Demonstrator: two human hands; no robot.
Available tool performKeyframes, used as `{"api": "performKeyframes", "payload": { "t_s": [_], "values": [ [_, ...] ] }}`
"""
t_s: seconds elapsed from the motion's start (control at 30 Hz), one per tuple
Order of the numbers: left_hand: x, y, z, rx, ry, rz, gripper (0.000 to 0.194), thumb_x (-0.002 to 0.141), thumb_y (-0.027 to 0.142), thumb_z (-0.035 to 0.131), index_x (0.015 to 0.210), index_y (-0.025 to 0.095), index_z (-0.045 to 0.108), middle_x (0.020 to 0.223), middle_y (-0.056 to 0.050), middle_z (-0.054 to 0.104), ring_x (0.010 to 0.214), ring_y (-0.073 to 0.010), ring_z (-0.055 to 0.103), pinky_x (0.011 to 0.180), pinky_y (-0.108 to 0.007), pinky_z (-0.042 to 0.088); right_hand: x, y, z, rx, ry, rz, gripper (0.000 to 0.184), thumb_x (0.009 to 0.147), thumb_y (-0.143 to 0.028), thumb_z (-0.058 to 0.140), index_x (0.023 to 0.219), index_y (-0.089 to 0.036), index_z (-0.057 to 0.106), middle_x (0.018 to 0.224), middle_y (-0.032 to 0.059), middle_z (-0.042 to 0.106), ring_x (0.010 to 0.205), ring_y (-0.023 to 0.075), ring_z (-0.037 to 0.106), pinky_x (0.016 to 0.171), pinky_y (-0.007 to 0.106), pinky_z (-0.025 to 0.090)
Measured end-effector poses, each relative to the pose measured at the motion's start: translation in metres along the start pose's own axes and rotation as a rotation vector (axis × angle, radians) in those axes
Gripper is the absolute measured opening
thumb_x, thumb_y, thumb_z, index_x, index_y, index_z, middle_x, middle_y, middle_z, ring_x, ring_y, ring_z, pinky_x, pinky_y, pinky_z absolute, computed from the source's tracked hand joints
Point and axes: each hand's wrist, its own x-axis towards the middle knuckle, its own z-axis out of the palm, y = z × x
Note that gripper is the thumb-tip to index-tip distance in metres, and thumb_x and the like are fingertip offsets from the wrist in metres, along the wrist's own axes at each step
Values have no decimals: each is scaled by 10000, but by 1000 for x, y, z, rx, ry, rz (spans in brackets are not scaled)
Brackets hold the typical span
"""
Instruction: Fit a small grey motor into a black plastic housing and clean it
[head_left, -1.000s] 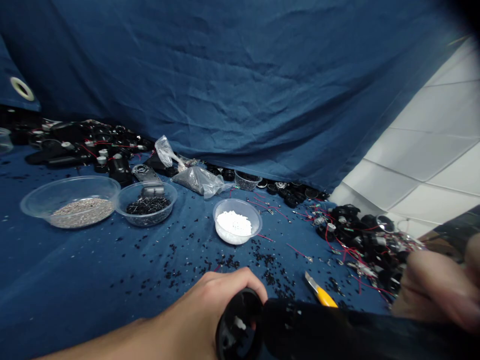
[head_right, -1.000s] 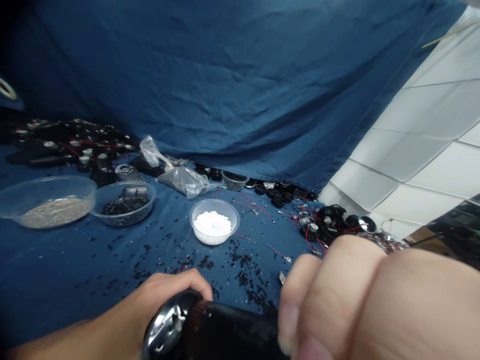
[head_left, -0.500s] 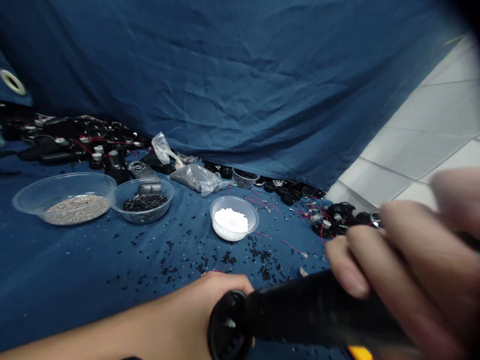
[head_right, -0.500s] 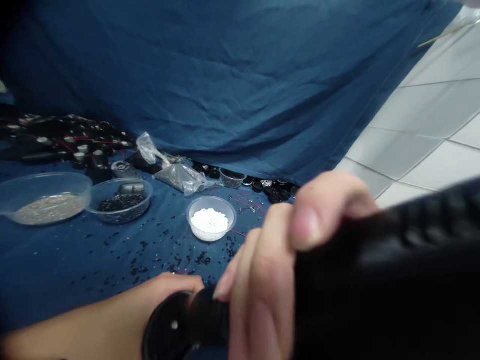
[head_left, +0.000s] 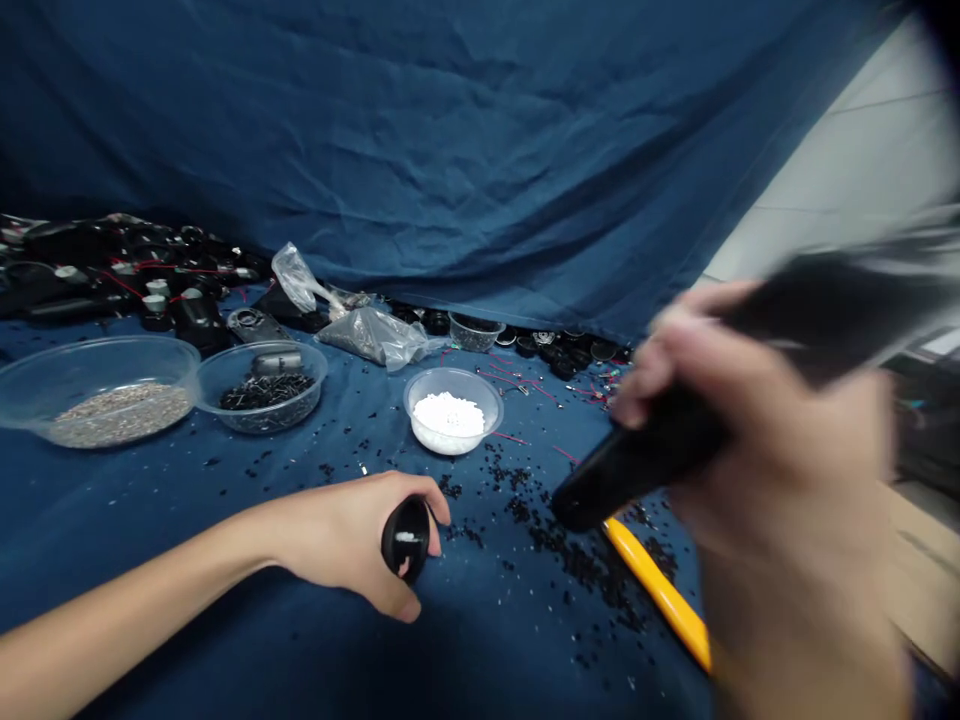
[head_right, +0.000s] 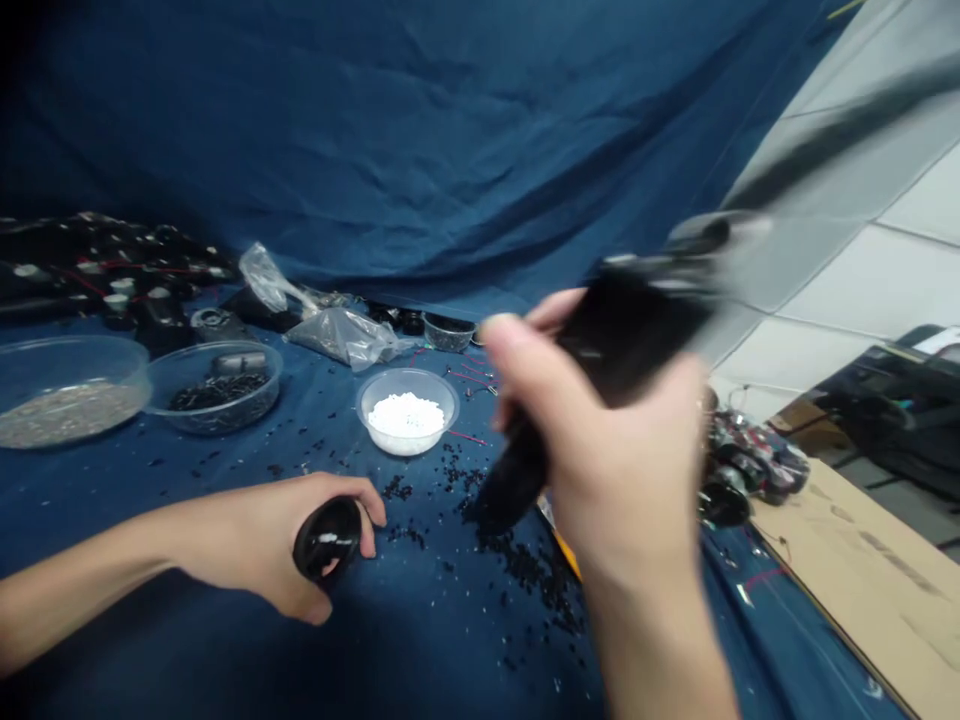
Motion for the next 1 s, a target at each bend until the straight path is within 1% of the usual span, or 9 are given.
{"api": "performKeyframes", "payload": {
  "t_s": [0.03,0.07,0.1,0.2,0.5,0.63,0.73,0.83,1.0],
  "values": [
    [0,0,1,37,14,3,557,585,286,806,1090,233,576,1008,-1,671,845,-227,655,665,-288,502,-3,4,15,25,-17,39,200,760,-294,773,762,-193,600,597,-36,540,477,113,506,438,245,421],
    [1,0,3,79,39,11,556,581,287,804,1090,236,587,1025,-1,661,869,-230,650,691,-291,502,-6,10,28,65,-53,92,190,755,-280,776,770,-189,610,588,-34,556,473,119,518,430,245,430],
    [0,0,4,126,70,22,554,580,285,801,1093,241,597,1051,-1,652,909,-236,640,731,-297,499,-9,16,38,102,-49,141,204,749,-292,784,778,-186,612,573,-35,561,463,122,522,419,243,431],
    [-1,2,6,221,152,41,560,577,278,795,1103,258,605,1091,9,636,1003,-247,602,829,-315,474,-14,31,52,157,-42,241,264,731,-335,803,806,-184,600,563,-40,569,459,124,531,415,238,444],
    [0,0,9,248,135,11,548,601,283,769,1112,296,569,1009,18,631,989,-245,581,825,-348,456,-14,43,53,81,-18,188,183,740,-283,773,730,-189,616,541,-48,535,457,113,502,425,243,416],
    [0,-1,11,240,125,16,546,603,282,767,1109,295,562,977,17,626,959,-243,584,786,-334,454,-14,51,54,62,-26,203,208,732,-310,783,744,-182,620,555,-49,538,469,112,503,427,239,411],
    [-1,1,10,240,136,34,537,617,290,763,1114,277,560,989,5,627,977,-256,580,805,-340,445,-14,54,54,65,-50,211,223,737,-318,789,753,-173,620,565,-47,544,482,112,510,447,239,415],
    [-1,3,9,247,137,37,537,630,305,759,1127,266,561,1008,-9,627,1008,-276,566,843,-365,430,-14,53,55,91,-61,219,243,728,-320,805,756,-168,619,564,-46,546,475,111,510,448,237,417],
    [-1,4,9,257,147,27,533,639,310,753,1135,275,560,1008,-10,625,1030,-289,555,836,-368,432,-15,47,54,90,-77,217,211,748,-308,789,756,-178,623,561,-48,543,461,110,512,436,233,424]
  ]
}}
